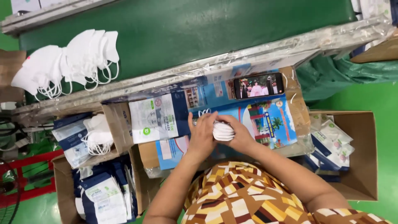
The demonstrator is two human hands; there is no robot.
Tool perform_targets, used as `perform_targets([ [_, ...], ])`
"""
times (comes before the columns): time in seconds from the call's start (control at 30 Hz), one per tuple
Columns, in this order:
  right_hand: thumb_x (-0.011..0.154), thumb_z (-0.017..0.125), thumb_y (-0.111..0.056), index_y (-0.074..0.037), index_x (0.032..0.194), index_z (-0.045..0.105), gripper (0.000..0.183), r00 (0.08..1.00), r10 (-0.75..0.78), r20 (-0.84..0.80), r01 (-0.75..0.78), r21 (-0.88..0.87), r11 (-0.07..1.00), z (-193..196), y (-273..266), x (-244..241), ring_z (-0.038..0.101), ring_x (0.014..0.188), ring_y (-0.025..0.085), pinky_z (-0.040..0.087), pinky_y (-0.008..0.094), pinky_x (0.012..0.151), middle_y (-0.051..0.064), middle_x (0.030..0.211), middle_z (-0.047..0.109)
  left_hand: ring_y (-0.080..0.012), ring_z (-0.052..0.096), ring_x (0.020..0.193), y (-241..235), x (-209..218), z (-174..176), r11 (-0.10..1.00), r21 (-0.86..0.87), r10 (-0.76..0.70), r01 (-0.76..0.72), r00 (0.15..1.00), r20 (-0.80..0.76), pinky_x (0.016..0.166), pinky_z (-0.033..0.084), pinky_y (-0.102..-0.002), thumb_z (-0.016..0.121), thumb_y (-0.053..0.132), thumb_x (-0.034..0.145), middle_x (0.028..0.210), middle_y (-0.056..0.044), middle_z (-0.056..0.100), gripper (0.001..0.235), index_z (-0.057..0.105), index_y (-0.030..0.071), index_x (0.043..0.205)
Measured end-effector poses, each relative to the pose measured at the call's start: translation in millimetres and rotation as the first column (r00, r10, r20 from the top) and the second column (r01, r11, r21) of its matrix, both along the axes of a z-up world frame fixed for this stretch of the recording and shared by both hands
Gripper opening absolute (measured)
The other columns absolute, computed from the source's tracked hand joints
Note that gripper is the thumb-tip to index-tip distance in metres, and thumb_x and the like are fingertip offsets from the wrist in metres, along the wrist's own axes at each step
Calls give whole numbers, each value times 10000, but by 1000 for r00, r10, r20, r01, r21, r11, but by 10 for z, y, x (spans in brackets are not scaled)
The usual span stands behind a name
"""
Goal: Packing individual face masks into plastic pouches in a factory setting.
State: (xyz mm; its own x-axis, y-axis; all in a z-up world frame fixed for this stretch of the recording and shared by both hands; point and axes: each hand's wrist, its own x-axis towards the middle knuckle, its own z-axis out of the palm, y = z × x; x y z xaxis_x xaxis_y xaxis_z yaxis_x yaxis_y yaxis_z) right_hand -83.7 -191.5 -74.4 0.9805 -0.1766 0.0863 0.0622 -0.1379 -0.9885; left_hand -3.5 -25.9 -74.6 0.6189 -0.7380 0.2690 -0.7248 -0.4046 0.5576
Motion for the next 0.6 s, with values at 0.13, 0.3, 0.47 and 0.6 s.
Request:
perform_targets([
  [0.13,829,818,-166,-78,1242,622,466,998,3,69,6,-127,992,-268,-62,-32,657,1146,294,521,387,995,105,1224,674,-430,383,1411,-35,25,315,999,49,10,-9,1000,-17,1180,111,-714,803,169,688,1368,-169,499,904,382,98,1486],
  [0.3,850,722,-153,-124,1227,717,378,959,285,-9,-261,-430,864,218,-429,11,673,1127,338,489,411,980,101,1204,737,-430,406,1364,255,236,319,984,-179,-59,25,981,-185,1169,292,-536,695,102,796,1427,-233,452,715,464,27,1468],
  [0.47,831,752,-277,-122,1217,722,417,850,508,-141,-476,211,854,39,-994,-347,737,1058,262,569,380,929,87,1151,778,-394,475,1226,500,635,37,920,14,391,-391,920,-10,1090,380,-502,640,120,931,1307,-208,526,480,599,14,1397],
  [0.6,712,842,-338,-140,1161,717,507,887,109,-448,-247,-261,933,-751,-1030,-211,774,917,172,592,298,822,58,1007,818,-406,504,1204,465,770,-495,737,517,446,-434,888,110,1045,409,-510,622,202,948,1245,-227,550,294,636,-4,1158],
])
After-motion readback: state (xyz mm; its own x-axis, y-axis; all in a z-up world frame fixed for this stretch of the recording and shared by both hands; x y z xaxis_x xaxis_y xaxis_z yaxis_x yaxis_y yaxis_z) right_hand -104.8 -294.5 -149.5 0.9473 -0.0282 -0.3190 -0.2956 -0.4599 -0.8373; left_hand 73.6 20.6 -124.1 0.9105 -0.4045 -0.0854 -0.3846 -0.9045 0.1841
